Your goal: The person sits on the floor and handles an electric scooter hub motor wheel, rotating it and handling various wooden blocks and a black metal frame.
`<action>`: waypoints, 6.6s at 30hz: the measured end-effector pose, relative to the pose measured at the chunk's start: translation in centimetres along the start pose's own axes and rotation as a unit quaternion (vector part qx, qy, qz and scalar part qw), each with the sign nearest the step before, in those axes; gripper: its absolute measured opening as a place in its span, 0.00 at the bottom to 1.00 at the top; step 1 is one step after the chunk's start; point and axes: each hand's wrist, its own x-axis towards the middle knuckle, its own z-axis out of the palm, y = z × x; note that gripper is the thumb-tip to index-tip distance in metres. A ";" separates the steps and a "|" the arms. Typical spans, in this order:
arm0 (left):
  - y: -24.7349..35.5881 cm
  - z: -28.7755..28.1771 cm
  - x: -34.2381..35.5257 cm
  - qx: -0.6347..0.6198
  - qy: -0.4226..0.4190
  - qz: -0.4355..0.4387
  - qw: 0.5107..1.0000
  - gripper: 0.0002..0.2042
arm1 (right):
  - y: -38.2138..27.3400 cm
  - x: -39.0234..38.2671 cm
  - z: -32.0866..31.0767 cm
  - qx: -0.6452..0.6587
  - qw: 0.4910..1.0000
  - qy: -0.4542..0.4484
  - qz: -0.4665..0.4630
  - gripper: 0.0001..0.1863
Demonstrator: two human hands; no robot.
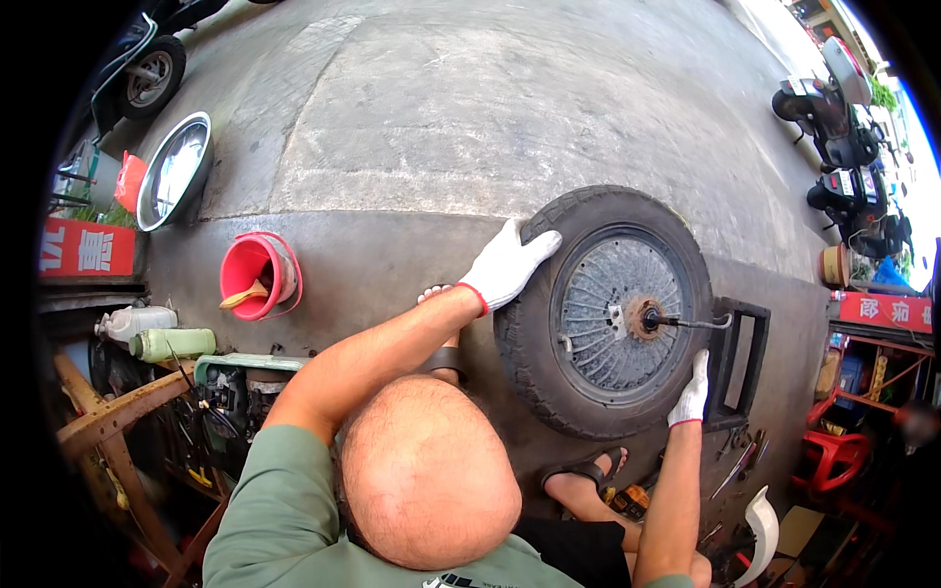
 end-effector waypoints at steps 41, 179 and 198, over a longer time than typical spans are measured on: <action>-0.1 0.9 -0.9 -0.117 -0.004 0.039 0.992 0.38 | -0.2 -1.4 0.5 0.033 0.999 0.030 -0.017 0.37; 17.0 -2.1 -7.4 -0.124 -0.132 0.255 0.950 0.30 | -21.0 -13.9 0.5 -0.030 0.976 0.073 -0.203 0.37; -2.4 -0.6 0.3 -0.149 -0.054 0.006 0.987 0.39 | -1.3 -2.4 0.7 0.017 1.000 -0.007 -0.006 0.40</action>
